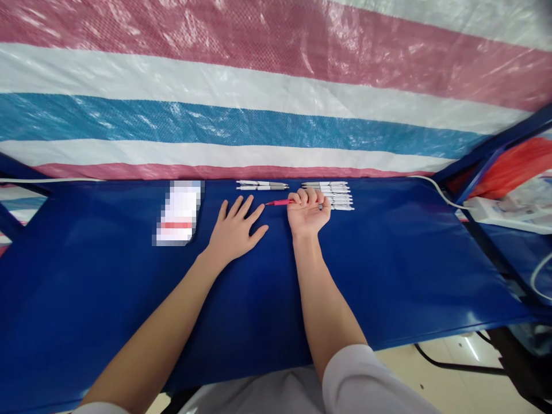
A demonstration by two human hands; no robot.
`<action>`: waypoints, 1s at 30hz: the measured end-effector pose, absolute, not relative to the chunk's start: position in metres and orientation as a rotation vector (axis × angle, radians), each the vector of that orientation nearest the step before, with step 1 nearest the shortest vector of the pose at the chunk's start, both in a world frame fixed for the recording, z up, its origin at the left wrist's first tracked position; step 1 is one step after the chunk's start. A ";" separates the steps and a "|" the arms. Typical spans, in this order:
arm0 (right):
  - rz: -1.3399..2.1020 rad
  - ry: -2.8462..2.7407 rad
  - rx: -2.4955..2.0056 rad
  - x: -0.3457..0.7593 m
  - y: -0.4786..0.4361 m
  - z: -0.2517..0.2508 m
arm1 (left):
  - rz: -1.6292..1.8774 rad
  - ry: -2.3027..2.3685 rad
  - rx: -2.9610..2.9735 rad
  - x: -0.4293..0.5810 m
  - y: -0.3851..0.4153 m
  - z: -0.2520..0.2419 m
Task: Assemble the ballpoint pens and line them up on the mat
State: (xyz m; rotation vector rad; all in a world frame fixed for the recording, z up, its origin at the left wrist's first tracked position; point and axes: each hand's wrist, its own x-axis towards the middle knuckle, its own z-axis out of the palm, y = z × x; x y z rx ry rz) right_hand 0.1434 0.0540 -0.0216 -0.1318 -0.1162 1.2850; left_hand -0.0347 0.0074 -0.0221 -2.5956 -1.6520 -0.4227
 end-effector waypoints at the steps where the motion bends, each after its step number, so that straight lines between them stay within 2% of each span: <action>1: 1.282 -0.115 -0.131 0.144 0.054 -0.022 | -0.420 -1.648 -2.591 -0.035 0.008 -0.023; 19: 1.117 -0.399 -0.418 0.144 0.055 -0.020 | -0.441 -1.610 -2.569 -0.035 0.009 -0.026; 30: 1.212 -0.217 -0.208 0.144 0.054 -0.019 | -0.500 -1.604 -2.585 -0.034 0.010 -0.025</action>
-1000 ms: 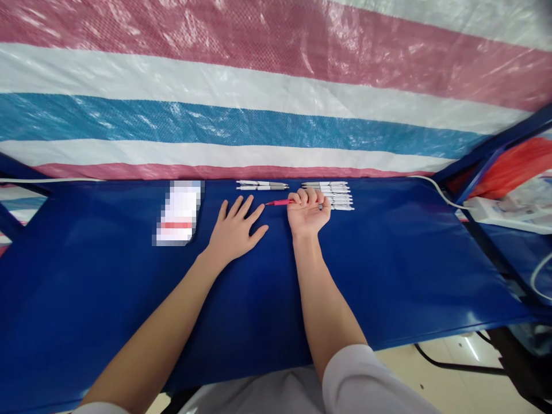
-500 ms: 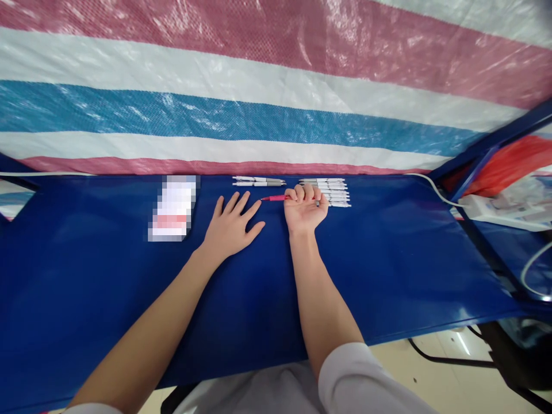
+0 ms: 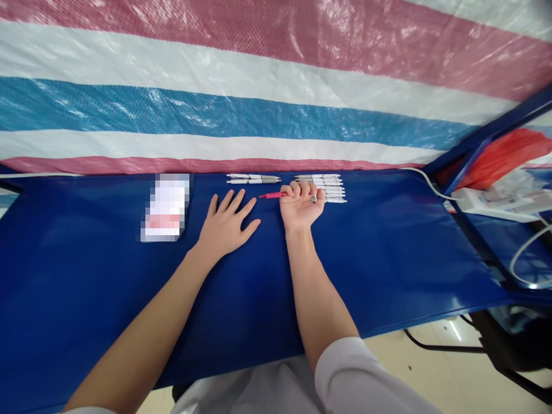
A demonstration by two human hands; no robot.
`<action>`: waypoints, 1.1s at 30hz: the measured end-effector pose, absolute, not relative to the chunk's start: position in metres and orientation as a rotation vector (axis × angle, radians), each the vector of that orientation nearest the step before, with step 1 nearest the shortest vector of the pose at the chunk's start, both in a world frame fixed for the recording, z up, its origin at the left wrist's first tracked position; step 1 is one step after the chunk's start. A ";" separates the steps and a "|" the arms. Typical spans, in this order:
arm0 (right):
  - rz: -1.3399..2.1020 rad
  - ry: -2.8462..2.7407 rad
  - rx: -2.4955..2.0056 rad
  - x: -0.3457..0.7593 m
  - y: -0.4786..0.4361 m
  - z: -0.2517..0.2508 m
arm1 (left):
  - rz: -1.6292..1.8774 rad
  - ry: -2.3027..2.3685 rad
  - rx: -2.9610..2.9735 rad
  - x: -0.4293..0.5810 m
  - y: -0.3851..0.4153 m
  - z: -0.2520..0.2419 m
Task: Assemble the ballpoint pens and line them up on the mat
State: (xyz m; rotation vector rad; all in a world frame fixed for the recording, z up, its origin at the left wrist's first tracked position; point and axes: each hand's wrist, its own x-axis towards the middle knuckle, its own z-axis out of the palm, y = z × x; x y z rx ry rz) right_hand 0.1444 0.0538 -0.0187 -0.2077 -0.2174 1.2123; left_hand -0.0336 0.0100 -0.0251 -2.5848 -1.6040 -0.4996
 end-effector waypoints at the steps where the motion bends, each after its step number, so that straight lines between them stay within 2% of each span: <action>1: 1.226 -0.193 -0.178 0.145 0.054 -0.018 | -0.497 -1.604 -2.584 -0.033 0.010 -0.025; 20: 1.338 -0.100 -0.047 0.140 0.051 -0.015 | -0.513 -1.664 -2.593 -0.033 0.007 -0.022; 27: 1.281 -0.218 -0.192 0.136 0.046 -0.013 | -0.746 -1.647 -2.523 -0.029 0.010 -0.015; 33: 1.215 -0.351 -0.374 0.128 0.032 -0.004 | -0.869 -1.406 -2.557 -0.021 0.010 -0.007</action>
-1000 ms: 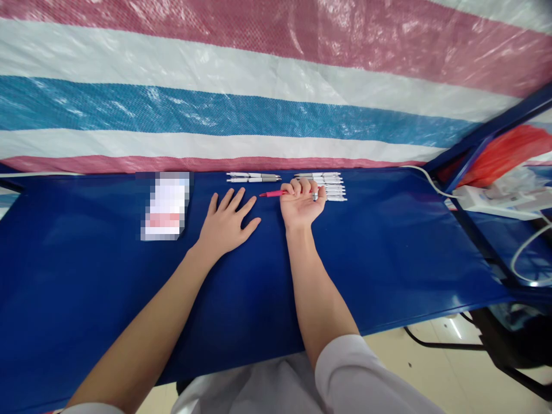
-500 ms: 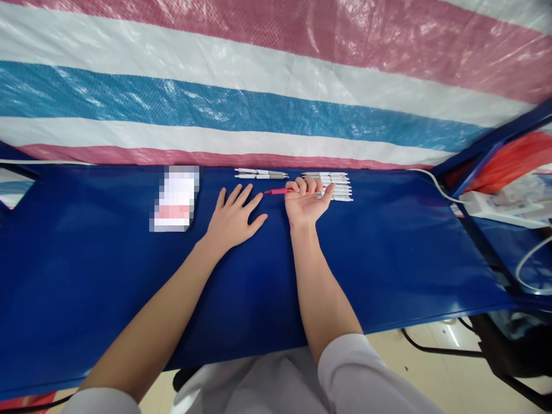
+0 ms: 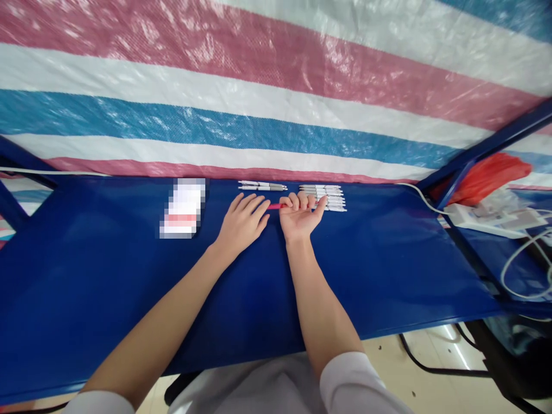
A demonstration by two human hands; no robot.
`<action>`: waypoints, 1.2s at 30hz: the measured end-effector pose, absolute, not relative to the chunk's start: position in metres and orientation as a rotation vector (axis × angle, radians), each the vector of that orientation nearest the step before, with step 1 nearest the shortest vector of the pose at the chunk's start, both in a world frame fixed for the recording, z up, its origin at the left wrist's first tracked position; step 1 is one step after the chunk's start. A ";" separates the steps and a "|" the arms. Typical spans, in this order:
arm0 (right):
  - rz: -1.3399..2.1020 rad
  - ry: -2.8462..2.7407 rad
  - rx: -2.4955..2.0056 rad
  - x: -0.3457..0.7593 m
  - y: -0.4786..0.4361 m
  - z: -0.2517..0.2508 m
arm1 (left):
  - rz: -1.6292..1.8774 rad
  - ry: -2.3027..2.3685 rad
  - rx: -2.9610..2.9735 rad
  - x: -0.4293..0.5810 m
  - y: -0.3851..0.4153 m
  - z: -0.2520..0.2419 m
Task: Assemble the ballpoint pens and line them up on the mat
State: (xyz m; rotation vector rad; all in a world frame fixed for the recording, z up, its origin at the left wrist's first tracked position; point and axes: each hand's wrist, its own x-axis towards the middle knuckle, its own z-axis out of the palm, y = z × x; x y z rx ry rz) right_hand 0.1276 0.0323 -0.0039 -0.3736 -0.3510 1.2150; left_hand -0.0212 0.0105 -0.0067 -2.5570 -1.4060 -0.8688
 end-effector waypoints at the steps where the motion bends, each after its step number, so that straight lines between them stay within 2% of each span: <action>1: 1.211 -0.364 -0.391 0.126 0.030 -0.002 | -0.885 -1.371 -2.552 -0.021 0.011 -0.006; 6: 1.222 -0.404 -0.416 0.122 0.025 0.004 | -0.948 -1.219 -2.515 -0.027 0.011 -0.004; 10: 1.198 -0.585 -0.640 0.135 0.028 0.002 | -0.938 -1.212 -2.484 -0.034 0.007 -0.002; 12: 1.030 -0.783 -0.835 0.146 0.028 0.002 | -0.942 -1.230 -2.482 -0.037 0.004 -0.001; 16: 0.391 -1.370 -1.157 0.166 0.015 0.008 | -0.929 -1.231 -2.515 -0.041 0.001 0.005; 18: 0.119 -1.771 -1.074 0.170 0.007 0.011 | -0.904 -1.229 -2.536 -0.043 0.000 0.008; 21: -0.093 -2.167 -0.904 0.170 0.000 0.009 | -0.867 -1.212 -2.547 -0.042 -0.002 0.012; 32: -0.113 -2.347 -0.869 0.174 0.004 -0.001 | -0.800 -1.202 -2.668 -0.033 -0.011 0.010; 36: -0.116 -2.430 -0.847 0.187 0.007 -0.001 | -0.833 -1.331 -2.681 -0.033 -0.010 0.006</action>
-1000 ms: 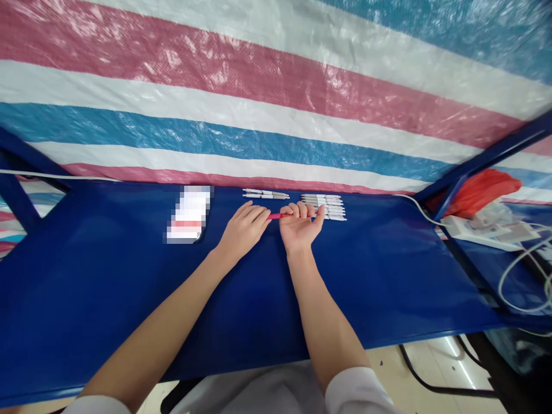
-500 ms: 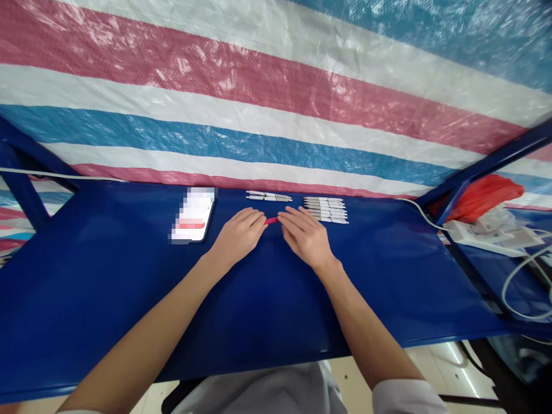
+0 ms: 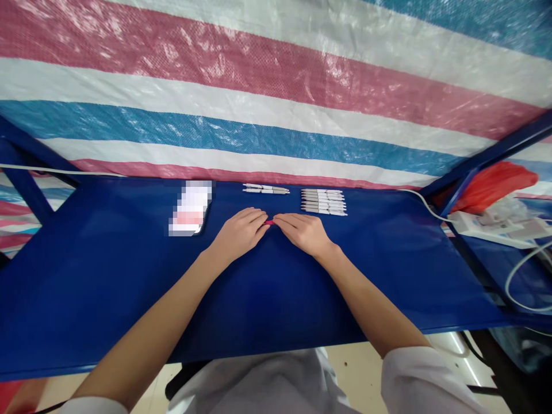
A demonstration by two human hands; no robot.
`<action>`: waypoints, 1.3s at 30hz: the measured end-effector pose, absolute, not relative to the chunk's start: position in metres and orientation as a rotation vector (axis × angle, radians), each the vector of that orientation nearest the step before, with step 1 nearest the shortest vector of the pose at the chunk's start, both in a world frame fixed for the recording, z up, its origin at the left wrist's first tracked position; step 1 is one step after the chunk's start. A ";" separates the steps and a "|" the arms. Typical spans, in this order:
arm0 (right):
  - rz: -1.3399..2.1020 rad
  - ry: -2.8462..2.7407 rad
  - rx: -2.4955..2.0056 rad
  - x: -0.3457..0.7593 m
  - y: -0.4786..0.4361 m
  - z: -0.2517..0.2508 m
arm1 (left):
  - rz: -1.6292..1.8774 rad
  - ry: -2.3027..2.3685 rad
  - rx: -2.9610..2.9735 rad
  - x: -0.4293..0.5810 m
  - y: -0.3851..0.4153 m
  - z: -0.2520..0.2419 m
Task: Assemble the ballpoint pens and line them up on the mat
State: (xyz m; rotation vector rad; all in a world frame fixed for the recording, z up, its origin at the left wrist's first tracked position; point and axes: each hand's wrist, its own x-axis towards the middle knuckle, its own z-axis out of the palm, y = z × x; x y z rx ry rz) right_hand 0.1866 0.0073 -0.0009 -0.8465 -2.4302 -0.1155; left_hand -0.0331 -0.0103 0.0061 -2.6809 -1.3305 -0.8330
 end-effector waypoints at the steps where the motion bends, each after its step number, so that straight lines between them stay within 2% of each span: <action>1: -0.124 -2.453 -0.852 0.192 0.008 -0.001 | -0.829 -1.384 -2.680 -0.034 -0.010 0.005; 9: -0.165 -2.479 -1.082 0.245 0.008 -0.001 | -0.582 -1.633 -2.644 -0.040 -0.012 -0.015; 17: -0.391 -2.479 -1.237 0.269 0.011 -0.003 | -0.553 -1.653 -2.605 -0.038 -0.015 -0.022; 39: -0.477 -2.552 -1.310 0.271 0.021 0.003 | -0.526 -1.684 -2.636 -0.038 -0.015 -0.020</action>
